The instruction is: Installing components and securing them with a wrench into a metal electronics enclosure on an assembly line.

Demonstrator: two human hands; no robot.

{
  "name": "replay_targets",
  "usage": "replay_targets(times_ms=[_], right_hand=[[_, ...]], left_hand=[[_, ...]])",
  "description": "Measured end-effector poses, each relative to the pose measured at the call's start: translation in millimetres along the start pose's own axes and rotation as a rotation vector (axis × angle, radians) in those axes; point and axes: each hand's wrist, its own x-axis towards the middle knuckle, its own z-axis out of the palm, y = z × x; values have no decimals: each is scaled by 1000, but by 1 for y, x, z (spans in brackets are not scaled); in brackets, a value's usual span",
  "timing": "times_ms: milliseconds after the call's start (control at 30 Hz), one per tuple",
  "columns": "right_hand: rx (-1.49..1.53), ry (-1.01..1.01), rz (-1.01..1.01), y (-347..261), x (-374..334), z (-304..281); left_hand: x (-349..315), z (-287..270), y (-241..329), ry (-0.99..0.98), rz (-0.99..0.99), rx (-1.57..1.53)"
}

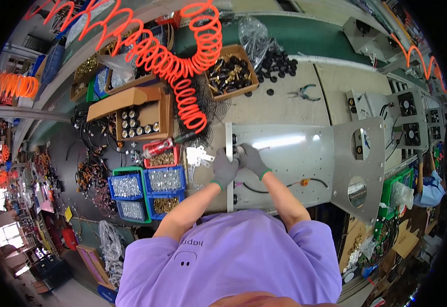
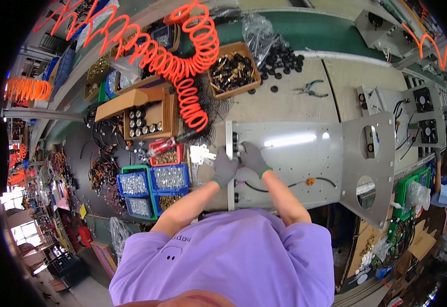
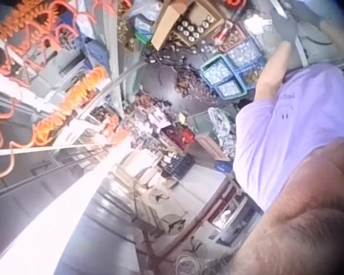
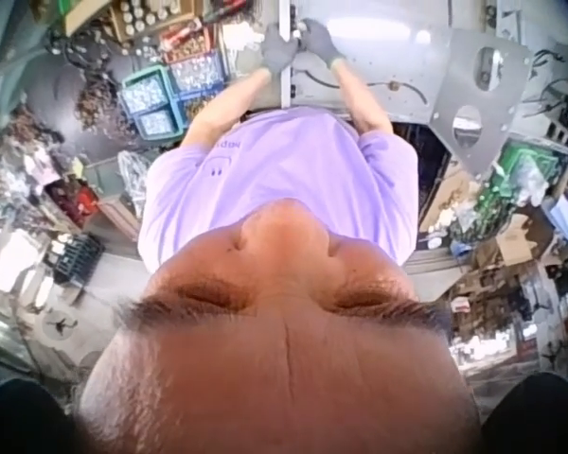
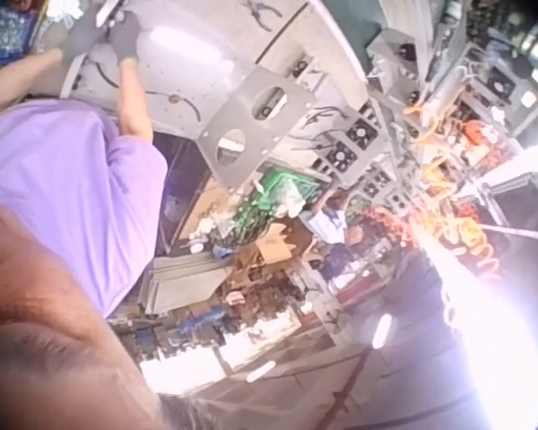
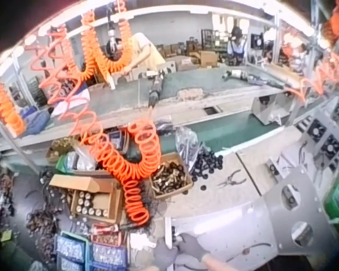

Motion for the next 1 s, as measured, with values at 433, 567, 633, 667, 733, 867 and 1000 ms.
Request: replay_targets(times_ms=[433,567,633,667,733,867,1000], right_hand=[[-348,-128,129,-40,-2,-14],[-266,-200,239,-42,12,-9],[-152,-58,281,-29,16,-2],[-103,-88,317,-28,14,-7],[-96,49,313,-31,-7,-11],[-45,244,121,-40,-93,-51],[-118,430,285,-18,-232,-126]], left_hand=[[11,19,-23,-15,-6,-7],[15,14,-34,38,167,-37],[5,8,-10,55,135,16],[7,11,-11,52,169,-2],[14,14,-20,-12,164,-71],[13,15,-22,-67,120,-148],[-22,2,28,-66,37,-239]])
